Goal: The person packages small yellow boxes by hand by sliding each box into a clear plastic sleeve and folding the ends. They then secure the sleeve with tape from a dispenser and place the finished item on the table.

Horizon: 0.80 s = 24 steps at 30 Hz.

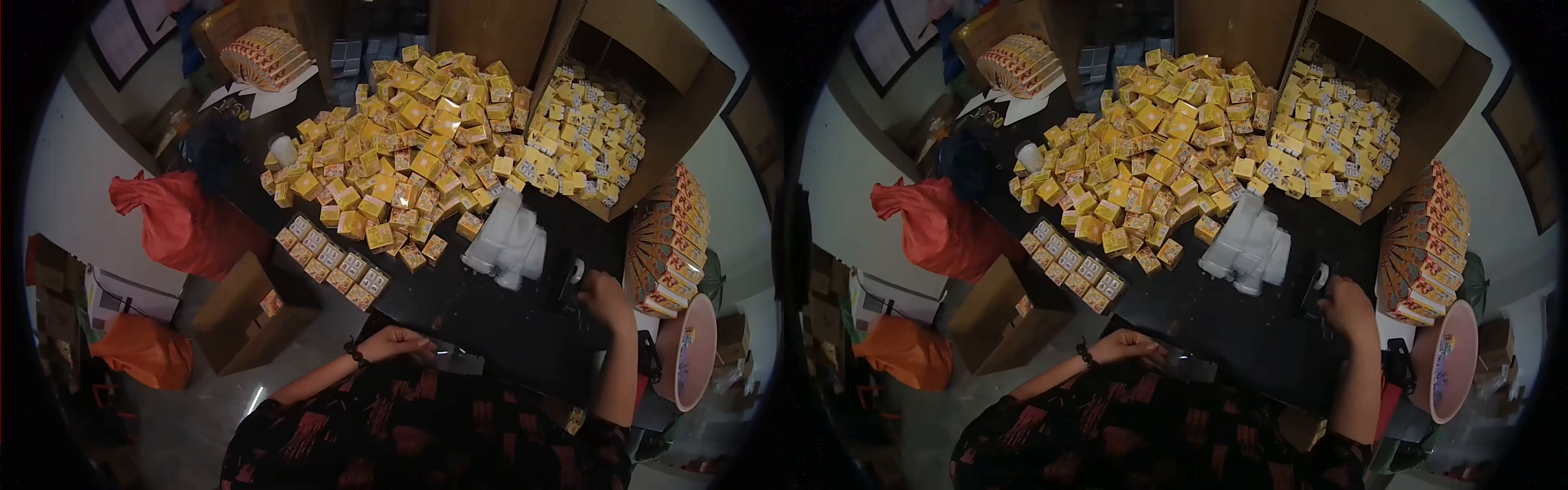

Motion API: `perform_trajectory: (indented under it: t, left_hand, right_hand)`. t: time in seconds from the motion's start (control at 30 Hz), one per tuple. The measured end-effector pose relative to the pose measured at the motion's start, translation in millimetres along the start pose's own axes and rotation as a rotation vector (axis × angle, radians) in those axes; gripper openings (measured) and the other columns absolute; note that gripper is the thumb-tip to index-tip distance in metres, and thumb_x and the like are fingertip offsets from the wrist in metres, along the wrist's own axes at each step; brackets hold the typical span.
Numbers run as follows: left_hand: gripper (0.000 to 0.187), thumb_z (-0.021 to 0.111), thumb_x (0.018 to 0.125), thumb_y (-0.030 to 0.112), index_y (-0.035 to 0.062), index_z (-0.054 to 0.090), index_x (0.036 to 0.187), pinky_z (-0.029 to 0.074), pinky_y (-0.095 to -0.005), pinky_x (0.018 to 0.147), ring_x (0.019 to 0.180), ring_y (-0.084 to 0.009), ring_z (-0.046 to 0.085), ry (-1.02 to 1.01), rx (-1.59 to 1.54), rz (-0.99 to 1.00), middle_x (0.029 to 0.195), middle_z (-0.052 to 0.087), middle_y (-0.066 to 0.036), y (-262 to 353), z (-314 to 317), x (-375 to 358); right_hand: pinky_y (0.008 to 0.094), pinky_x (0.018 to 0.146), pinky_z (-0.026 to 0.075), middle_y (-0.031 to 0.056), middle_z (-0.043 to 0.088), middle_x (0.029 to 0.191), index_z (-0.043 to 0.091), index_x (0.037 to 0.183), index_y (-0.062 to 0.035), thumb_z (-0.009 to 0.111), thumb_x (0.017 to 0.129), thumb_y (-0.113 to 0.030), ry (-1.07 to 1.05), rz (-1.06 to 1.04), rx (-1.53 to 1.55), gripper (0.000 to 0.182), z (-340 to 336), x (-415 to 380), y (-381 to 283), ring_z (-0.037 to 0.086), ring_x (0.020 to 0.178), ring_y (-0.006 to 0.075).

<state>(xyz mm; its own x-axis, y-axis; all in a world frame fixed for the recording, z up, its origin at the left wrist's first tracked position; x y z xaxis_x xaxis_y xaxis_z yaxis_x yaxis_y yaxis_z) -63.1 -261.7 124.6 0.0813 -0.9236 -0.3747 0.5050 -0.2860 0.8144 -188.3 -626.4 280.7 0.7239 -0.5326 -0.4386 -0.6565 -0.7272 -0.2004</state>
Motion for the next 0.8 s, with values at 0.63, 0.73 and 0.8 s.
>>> perform_trajectory:
  t: [0.63,0.73,0.8]
  left_hand:
    - [0.066,0.073,0.08,0.011,-0.0028,0.039,0.136,0.045,-0.0327,0.096,0.111,-0.0209,0.057,0.686,0.381,0.668,0.121,0.057,-0.014,126,27,-41]
    - [0.091,0.079,0.073,0.011,-0.0009,0.023,0.144,0.035,-0.0376,0.106,0.126,-0.0247,0.044,0.486,0.396,0.711,0.136,0.042,-0.017,139,49,-12]
    - [0.093,0.08,0.072,0.013,-0.0011,0.023,0.143,0.036,-0.0378,0.106,0.126,-0.0252,0.044,0.483,0.467,0.721,0.135,0.042,-0.017,142,57,0]
  right_hand:
    - [0.0309,0.095,0.042,0.0075,0.056,0.118,0.041,0.13,-0.0026,0.052,0.094,-0.009,-0.421,-0.794,1.65,0.038,71,-33,-190,0.053,0.112,0.0166]
    - [0.0299,0.096,0.041,0.0072,0.052,0.123,0.039,0.133,-0.0035,0.053,0.094,-0.008,-0.425,-0.702,1.721,0.041,91,-38,-172,0.052,0.113,0.0158]
    - [0.0286,0.096,0.042,0.0068,0.052,0.123,0.039,0.133,-0.004,0.053,0.094,-0.007,-0.395,-0.624,1.804,0.042,90,-44,-158,0.051,0.114,0.0147]
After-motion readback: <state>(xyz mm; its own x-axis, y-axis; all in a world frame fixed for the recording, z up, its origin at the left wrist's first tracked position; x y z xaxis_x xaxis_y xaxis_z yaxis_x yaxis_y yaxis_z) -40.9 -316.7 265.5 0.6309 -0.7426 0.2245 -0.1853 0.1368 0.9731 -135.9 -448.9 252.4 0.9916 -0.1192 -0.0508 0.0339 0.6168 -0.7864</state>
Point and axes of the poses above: each hand's wrist, its own x-axis towards the middle knuckle, its own z-axis out of the palm, y = z × x, the point moved 4 cm from there along x, towards the middle knuckle
